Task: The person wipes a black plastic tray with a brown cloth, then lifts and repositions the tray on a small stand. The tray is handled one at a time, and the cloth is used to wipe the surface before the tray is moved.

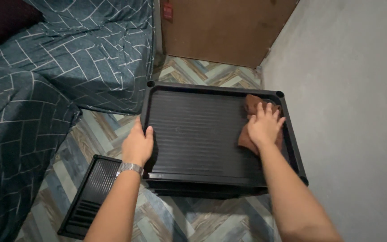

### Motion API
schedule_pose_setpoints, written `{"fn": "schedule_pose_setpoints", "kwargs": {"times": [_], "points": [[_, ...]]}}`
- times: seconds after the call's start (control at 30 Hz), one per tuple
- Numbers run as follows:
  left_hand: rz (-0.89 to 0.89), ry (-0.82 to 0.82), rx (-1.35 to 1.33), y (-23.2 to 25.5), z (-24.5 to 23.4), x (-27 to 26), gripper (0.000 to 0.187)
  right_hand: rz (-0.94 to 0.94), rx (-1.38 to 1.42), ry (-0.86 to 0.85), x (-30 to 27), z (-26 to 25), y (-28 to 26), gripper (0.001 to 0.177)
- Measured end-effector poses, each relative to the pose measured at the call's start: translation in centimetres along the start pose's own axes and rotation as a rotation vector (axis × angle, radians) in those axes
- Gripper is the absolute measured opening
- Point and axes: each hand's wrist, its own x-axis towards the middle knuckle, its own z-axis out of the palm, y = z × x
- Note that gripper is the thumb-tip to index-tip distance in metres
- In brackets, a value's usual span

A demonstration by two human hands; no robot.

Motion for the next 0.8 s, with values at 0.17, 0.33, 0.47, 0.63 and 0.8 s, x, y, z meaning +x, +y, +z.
{"fn": "schedule_pose_setpoints", "kwargs": {"times": [0.17, 0.33, 0.47, 0.63, 0.8], "points": [[0.041, 0.032, -0.048, 0.4, -0.7, -0.6, 0.061, 0.001, 0.097, -0.031, -0.4, 1.0, -4.5, 0.064], [0.019, 0.016, -0.119, 0.7, -1.0, -0.7, 0.055, -0.055, 0.122, -0.097, -1.4, 1.3, -10.8, 0.065], [0.049, 0.036, -0.149, 0.7, -1.0, -0.7, 0.056, -0.189, 0.145, -0.101, -2.6, 1.9, -16.5, 0.064], [0.028, 0.044, -0.144, 0.1, -0.2, -0.5, 0.06, -0.29, 0.238, -0.096, -4.2, 3.4, -22.4, 0.064], [0.057, 0.062, -0.13, -0.1, 0.3, -0.1, 0.065, -0.38, 0.303, -0.102, -6.4, 3.9, -25.8, 0.066]]}}
